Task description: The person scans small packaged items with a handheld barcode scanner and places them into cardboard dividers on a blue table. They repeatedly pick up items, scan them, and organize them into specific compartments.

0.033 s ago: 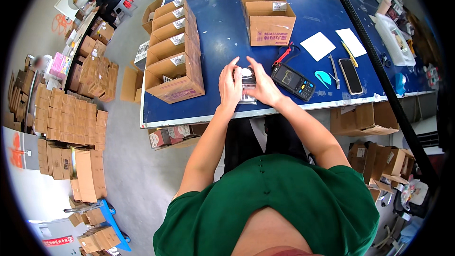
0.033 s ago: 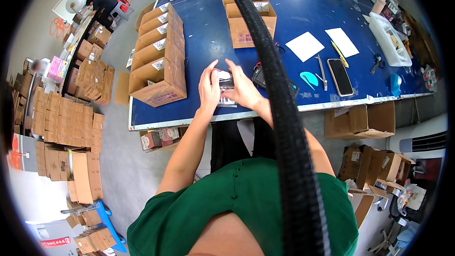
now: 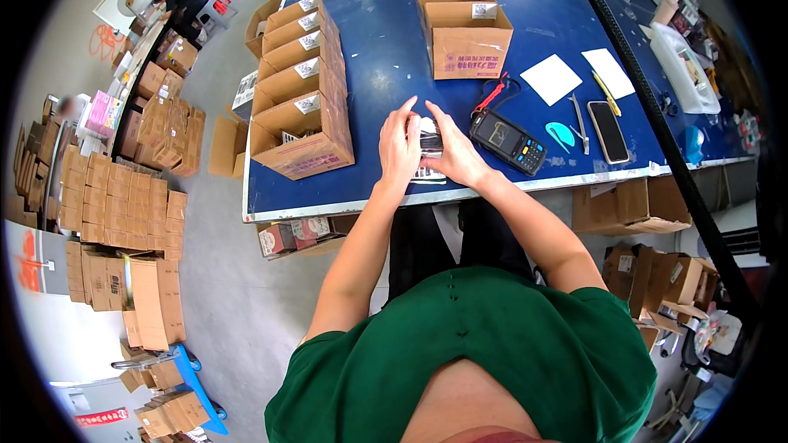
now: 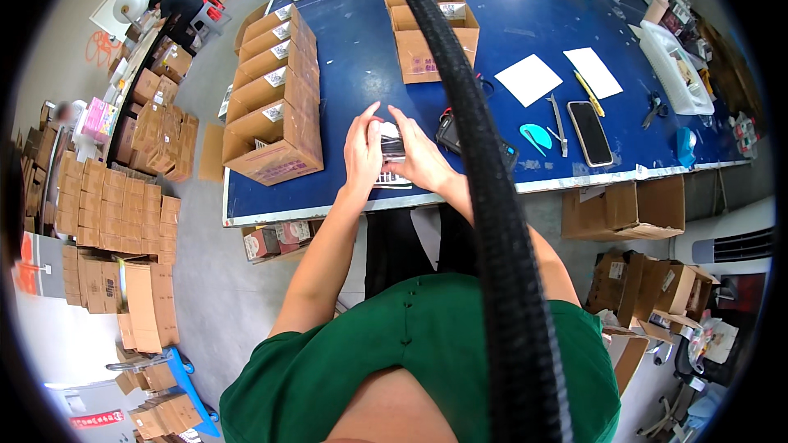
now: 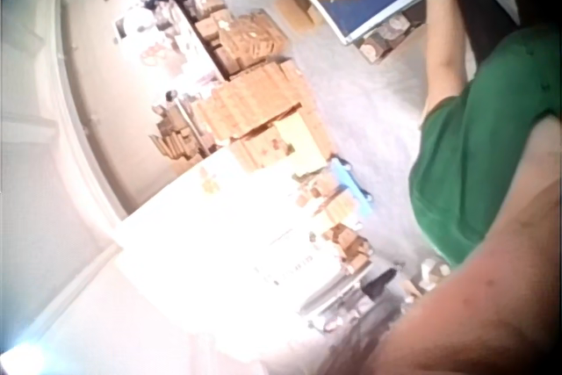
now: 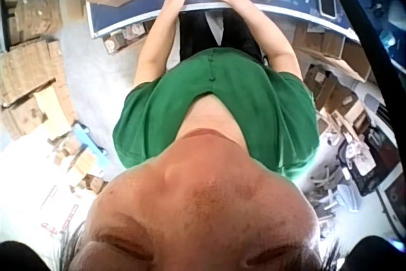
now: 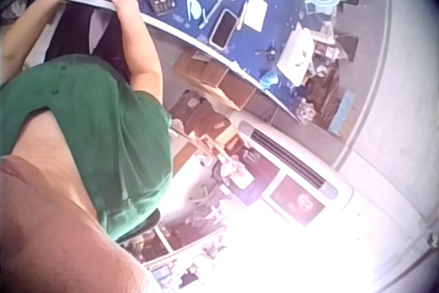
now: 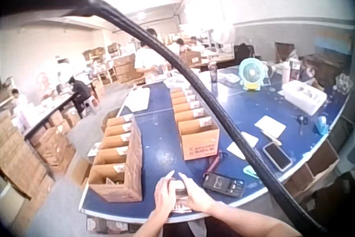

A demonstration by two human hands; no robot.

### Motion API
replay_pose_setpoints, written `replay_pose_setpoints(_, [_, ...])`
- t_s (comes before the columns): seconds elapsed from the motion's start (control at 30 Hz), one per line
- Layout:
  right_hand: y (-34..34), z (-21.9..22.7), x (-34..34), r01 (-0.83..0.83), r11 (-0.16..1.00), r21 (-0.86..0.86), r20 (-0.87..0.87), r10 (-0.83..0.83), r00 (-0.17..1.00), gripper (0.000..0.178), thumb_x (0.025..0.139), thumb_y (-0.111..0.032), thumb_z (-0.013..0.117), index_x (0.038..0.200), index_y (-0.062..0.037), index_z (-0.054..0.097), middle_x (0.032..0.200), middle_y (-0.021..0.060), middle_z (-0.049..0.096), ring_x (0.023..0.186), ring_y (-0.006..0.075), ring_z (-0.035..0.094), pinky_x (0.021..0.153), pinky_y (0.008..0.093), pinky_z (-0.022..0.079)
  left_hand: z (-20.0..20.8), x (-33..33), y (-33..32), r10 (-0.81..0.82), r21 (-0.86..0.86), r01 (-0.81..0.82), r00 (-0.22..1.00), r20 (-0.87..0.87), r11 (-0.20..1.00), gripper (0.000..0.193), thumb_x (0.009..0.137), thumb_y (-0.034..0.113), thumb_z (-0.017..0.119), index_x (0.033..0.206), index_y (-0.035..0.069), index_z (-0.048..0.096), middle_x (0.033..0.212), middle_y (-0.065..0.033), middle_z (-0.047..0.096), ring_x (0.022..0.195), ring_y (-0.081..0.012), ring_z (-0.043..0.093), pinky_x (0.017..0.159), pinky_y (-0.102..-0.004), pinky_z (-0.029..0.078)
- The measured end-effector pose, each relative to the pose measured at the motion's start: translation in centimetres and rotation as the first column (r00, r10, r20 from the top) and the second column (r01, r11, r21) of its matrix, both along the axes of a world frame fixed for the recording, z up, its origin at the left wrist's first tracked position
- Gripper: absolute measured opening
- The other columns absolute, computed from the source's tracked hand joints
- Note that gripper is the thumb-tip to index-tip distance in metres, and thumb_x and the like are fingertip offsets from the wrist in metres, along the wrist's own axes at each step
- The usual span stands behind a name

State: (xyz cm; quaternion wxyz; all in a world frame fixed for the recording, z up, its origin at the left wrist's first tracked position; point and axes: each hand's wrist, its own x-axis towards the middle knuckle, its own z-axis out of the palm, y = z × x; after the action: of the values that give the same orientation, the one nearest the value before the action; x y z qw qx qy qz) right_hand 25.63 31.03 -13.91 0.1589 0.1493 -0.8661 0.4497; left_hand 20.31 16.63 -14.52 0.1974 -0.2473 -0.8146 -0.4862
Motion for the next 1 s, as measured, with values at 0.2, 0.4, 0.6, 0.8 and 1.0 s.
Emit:
replay_pose_setpoints(0.2, [0.3, -0.2, -1.5, -0.057, 0.998, -0.007, 0.040, 0.057, 0.998, 0.091, 0.074, -0.002, 0.077, 0.150, -0.0107, 0.027, 0.131, 0.0205, 0.052, 0.112, 0.0417, 0.058, 0.093, 0.0445, 0.051, 0.0, -1.8, 0.3, 0.026, -0.100, -0.040, 0.990, -0.139, 0.994, 0.028, 0.093, 0.019, 0.061, 0.117, 0.006, 0.065, 0.096, -0.0120, 0.068, 0.082, -0.0304, 0.063, 0.076, -0.0407, 0.051])
replay_pose_setpoints(0.4, [0.2, -1.2, -2.5, 0.069, 0.996, 0.051, -0.064, -0.066, 0.996, 0.089, 0.075, -0.007, 0.075, 0.150, -0.0110, 0.028, 0.119, 0.0198, 0.055, 0.106, 0.0411, 0.058, 0.091, 0.0466, 0.046, -0.6, -1.9, 1.4, 0.103, -0.031, -0.112, 0.969, -0.225, 0.993, 0.030, 0.084, 0.021, 0.075, 0.106, 0.003, 0.065, 0.094, -0.0167, 0.069, 0.086, -0.0334, 0.068, 0.072, -0.0396, 0.053])
replay_pose_setpoints(0.6, [0.3, 2.6, 3.0, 0.131, 0.943, 0.306, -0.161, -0.084, 0.983, 0.070, 0.068, -0.015, 0.084, 0.129, -0.0005, 0.052, 0.117, 0.0158, 0.054, 0.107, 0.0334, 0.055, 0.090, 0.0428, 0.045, -0.5, -4.3, 1.0, 0.123, -0.193, -0.137, 0.989, -0.084, 0.972, 0.033, 0.089, 0.035, 0.071, 0.098, 0.004, 0.065, 0.085, -0.0175, 0.070, 0.079, -0.0367, 0.069, 0.069, -0.0421, 0.053])
replay_pose_setpoints(0.8, [-1.1, 0.7, 6.6, -0.090, 0.898, 0.430, 0.085, 0.059, 0.995, 0.047, 0.063, -0.016, 0.086, 0.102, -0.0055, 0.061, 0.103, 0.0113, 0.052, 0.102, 0.0311, 0.053, 0.083, 0.0413, 0.048, 1.2, -6.5, 2.0, 0.220, -0.531, -0.093, 0.959, 0.181, 0.842, 0.062, 0.089, 0.061, 0.058, 0.108, 0.003, 0.068, 0.094, -0.0207, 0.069, 0.090, -0.0388, 0.068, 0.079, -0.0477, 0.053])
replay_pose_setpoints(1.0, [-0.3, 0.0, 4.3, -0.293, 0.945, 0.142, 0.321, 0.236, 0.917, 0.030, 0.072, -0.014, 0.080, 0.097, -0.0055, 0.065, 0.097, 0.0097, 0.063, 0.098, 0.0331, 0.061, 0.079, 0.0422, 0.051, -1.1, -7.0, 1.6, 0.174, -0.348, -0.293, 0.926, -0.335, 0.890, 0.036, 0.095, 0.037, 0.059, 0.111, 0.007, 0.067, 0.112, -0.0137, 0.063, 0.106, -0.0321, 0.056, 0.098, -0.0421, 0.040])
